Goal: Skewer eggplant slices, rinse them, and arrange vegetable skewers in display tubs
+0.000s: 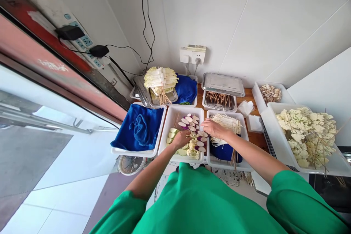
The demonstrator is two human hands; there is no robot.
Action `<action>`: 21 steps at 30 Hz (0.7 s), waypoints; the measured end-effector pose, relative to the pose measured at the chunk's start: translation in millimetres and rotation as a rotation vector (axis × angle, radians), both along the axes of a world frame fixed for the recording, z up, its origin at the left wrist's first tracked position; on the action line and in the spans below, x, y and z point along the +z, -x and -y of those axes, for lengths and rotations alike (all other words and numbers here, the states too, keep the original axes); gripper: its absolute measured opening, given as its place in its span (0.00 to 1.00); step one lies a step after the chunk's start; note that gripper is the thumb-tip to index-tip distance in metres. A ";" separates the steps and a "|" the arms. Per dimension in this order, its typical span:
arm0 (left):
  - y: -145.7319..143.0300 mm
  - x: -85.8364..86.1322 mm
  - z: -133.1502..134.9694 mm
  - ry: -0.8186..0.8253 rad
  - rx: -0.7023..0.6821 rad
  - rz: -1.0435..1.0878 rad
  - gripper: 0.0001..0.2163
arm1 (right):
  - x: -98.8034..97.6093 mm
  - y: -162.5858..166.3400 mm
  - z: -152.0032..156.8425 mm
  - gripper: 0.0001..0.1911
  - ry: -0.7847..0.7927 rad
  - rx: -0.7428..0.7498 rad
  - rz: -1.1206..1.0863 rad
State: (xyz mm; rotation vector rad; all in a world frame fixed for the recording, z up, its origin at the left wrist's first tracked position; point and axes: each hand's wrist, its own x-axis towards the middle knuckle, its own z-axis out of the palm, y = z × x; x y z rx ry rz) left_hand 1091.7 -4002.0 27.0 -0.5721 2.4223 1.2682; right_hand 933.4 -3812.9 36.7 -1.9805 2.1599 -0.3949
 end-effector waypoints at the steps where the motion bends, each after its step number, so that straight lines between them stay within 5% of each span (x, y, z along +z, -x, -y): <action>1: 6.8 0.3 -1.2 0.026 -0.022 -0.004 0.18 | 0.1 1.6 -2.1 0.13 0.010 0.008 0.016; 5: 28.9 3.1 -10.5 0.152 -0.062 0.011 0.25 | 8.9 9.5 -11.5 0.13 0.124 -0.039 0.130; 9: 45.4 3.7 -23.8 0.162 -0.081 0.031 0.26 | 30.4 29.0 -26.6 0.13 0.339 -0.255 0.208; 15: 62.3 -5.9 -43.5 0.188 0.073 0.119 0.40 | 58.5 60.7 -60.5 0.11 0.422 -0.411 0.160; 21: 65.6 -11.5 -47.2 0.171 0.051 0.111 0.19 | 61.4 60.0 -78.3 0.10 0.438 -0.429 0.131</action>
